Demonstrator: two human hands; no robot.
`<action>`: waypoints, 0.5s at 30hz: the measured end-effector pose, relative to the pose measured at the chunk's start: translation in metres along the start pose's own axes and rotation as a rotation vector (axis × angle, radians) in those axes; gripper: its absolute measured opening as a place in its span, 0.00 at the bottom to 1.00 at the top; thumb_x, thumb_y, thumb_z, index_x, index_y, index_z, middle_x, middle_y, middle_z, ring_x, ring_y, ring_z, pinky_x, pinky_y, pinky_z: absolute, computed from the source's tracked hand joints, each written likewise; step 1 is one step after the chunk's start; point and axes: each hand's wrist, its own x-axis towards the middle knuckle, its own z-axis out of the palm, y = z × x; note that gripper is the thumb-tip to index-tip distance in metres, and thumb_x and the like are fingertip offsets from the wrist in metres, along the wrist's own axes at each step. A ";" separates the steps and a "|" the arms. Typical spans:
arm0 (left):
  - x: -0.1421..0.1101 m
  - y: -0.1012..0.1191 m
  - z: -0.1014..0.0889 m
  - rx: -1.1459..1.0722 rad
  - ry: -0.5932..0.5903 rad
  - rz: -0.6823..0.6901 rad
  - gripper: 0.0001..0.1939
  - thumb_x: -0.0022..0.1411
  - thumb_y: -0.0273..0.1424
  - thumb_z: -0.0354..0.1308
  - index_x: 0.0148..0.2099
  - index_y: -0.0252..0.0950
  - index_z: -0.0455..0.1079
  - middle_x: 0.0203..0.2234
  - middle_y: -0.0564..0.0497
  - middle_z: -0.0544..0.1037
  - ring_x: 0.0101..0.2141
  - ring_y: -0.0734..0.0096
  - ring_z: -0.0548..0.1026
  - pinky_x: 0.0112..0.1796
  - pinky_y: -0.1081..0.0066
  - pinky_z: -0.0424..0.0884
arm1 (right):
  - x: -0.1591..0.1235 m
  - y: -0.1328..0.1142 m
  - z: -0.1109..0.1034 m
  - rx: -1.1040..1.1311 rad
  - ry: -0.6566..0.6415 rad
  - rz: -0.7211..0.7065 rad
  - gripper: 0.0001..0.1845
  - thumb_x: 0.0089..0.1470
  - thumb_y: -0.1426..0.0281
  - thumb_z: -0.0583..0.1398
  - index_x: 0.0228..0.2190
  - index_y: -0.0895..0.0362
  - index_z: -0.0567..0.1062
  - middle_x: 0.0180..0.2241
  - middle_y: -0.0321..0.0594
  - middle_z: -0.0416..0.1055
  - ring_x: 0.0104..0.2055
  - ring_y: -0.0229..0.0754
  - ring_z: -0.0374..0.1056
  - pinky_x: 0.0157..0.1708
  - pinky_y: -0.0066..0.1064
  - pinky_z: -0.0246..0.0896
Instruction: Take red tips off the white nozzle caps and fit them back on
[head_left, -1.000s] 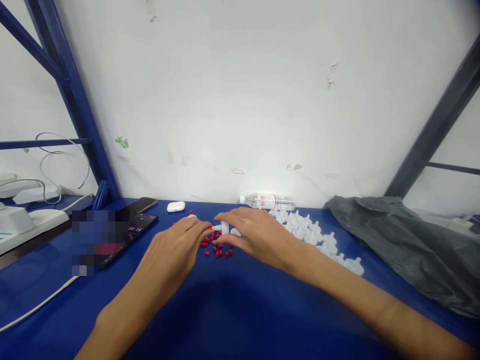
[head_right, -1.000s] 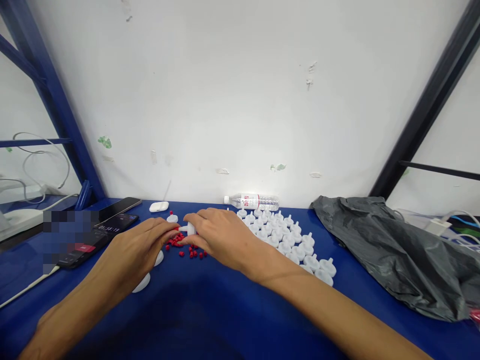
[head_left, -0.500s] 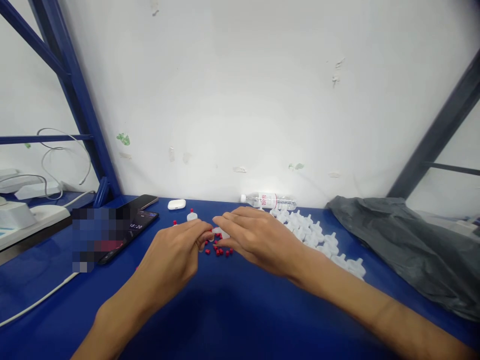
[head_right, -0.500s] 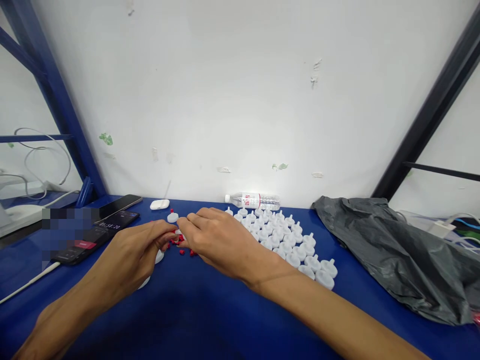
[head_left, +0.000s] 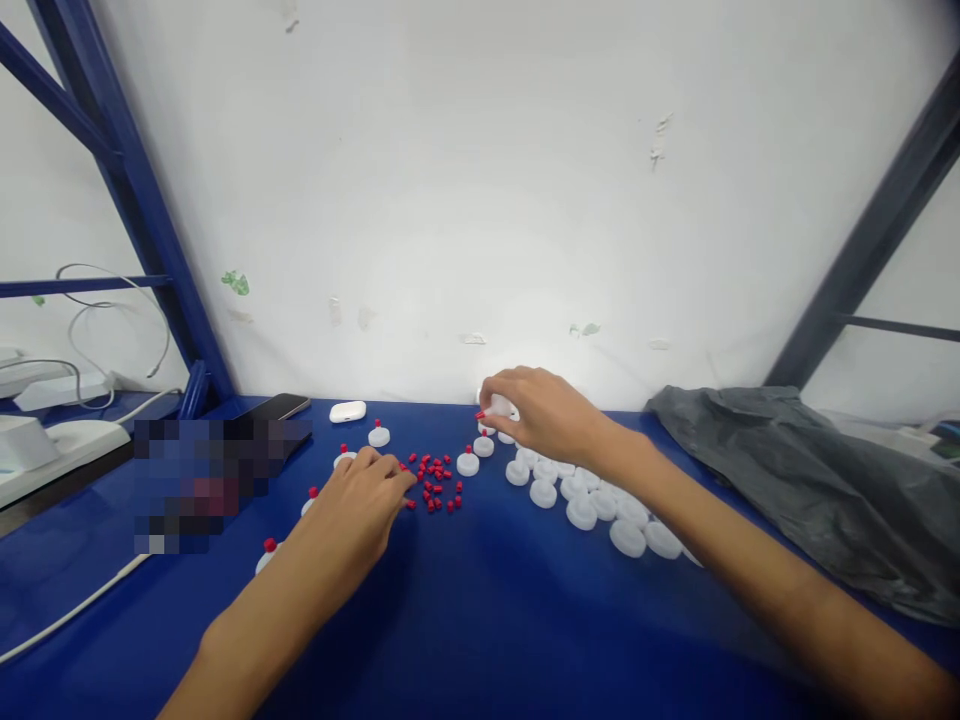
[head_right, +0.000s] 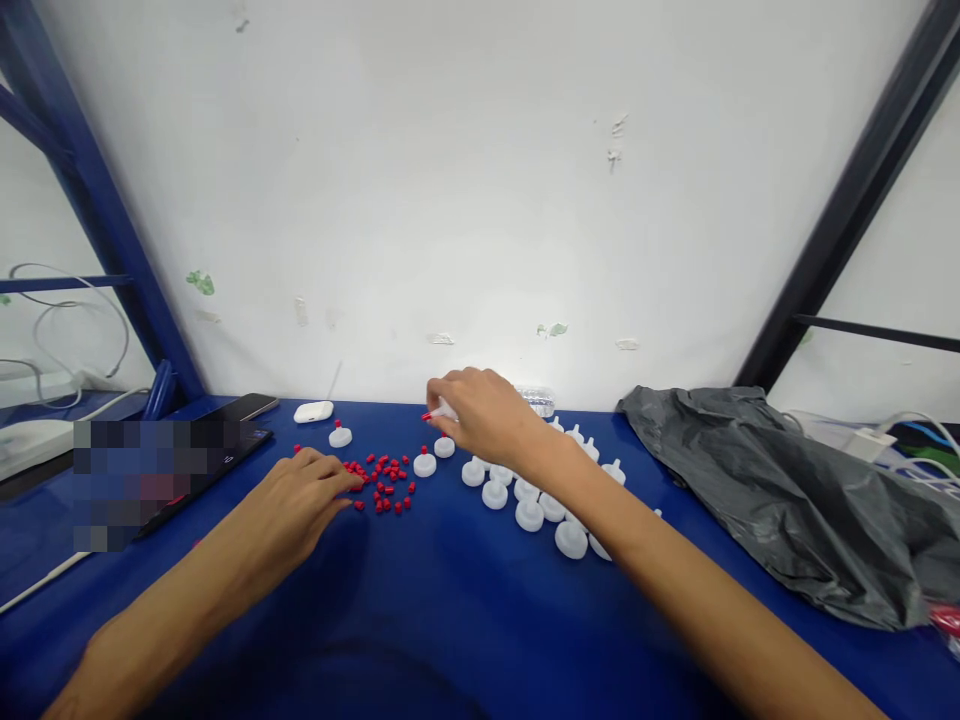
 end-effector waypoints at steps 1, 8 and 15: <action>0.001 0.001 0.000 0.008 -0.046 -0.011 0.14 0.71 0.24 0.53 0.50 0.39 0.79 0.45 0.44 0.82 0.48 0.47 0.76 0.48 0.49 0.72 | 0.001 0.008 0.003 -0.013 0.005 0.009 0.06 0.65 0.64 0.63 0.40 0.53 0.78 0.43 0.44 0.78 0.44 0.50 0.73 0.39 0.38 0.65; 0.001 0.006 0.003 0.021 -0.148 -0.029 0.14 0.71 0.25 0.52 0.46 0.38 0.80 0.46 0.42 0.83 0.49 0.45 0.75 0.48 0.49 0.69 | 0.005 0.031 0.031 -0.043 -0.186 0.097 0.10 0.64 0.64 0.63 0.42 0.55 0.82 0.40 0.45 0.80 0.39 0.50 0.75 0.40 0.38 0.66; 0.002 0.008 0.000 0.009 -0.198 -0.037 0.14 0.72 0.26 0.51 0.41 0.40 0.79 0.42 0.45 0.83 0.48 0.47 0.76 0.48 0.51 0.67 | 0.003 0.037 0.046 -0.020 -0.297 0.095 0.08 0.62 0.63 0.65 0.37 0.53 0.83 0.33 0.39 0.82 0.39 0.47 0.77 0.41 0.32 0.65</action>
